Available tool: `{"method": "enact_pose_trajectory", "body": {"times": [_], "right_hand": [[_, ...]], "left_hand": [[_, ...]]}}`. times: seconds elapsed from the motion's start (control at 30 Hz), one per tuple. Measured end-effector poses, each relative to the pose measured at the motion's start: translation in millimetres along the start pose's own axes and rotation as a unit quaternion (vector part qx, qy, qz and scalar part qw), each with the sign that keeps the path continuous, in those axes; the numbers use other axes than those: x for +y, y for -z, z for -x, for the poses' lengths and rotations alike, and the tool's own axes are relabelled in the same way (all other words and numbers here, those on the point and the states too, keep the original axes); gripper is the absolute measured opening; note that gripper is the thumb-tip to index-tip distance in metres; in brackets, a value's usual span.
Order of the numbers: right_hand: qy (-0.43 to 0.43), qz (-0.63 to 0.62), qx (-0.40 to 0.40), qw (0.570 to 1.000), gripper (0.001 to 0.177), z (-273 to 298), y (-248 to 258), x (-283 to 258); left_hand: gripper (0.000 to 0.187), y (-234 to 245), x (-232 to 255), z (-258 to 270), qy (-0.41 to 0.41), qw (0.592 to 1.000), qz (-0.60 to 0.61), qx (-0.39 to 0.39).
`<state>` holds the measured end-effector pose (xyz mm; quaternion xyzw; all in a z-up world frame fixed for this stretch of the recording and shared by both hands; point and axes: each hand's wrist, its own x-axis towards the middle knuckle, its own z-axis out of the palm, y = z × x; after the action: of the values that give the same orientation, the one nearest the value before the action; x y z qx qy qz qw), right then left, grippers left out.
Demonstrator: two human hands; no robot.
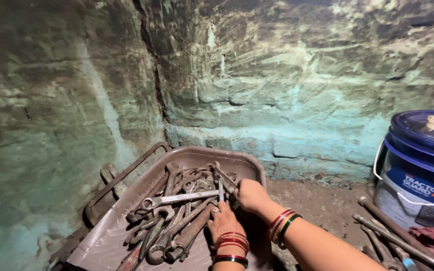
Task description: The person organizes various mechanical parts by picking up wrenches, bolts, and nuts from the floor and placing them into a plastic tray. They also wipe items with a cloth and move a white tube.
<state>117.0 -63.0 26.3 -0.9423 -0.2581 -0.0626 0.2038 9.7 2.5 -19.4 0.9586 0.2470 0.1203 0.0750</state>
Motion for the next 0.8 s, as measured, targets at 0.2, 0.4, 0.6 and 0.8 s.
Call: {"method": "enact_pose_trajectory", "body": {"times": [0.2, 0.4, 0.6, 0.8], "right_hand": [[-0.054, -0.263, 0.06, 0.961, 0.024, 12, 33, 26], [-0.122, -0.51, -0.028, 0.851, 0.022, 57, 86, 37], [-0.131, -0.58, -0.067, 0.801, 0.021, 81, 104, 47], [-0.179, -0.657, -0.06, 0.729, 0.011, 84, 99, 40]], "left_hand": [[0.029, 2, 8, -4, -0.009, 0.999, -0.04, -0.001], [0.034, 6, 27, -29, 0.021, 0.992, -0.073, -0.104], [0.033, -15, 16, -59, 0.064, 0.993, 0.075, -0.062], [0.026, -27, 28, -131, -0.16, 0.986, 0.004, 0.046]]}}
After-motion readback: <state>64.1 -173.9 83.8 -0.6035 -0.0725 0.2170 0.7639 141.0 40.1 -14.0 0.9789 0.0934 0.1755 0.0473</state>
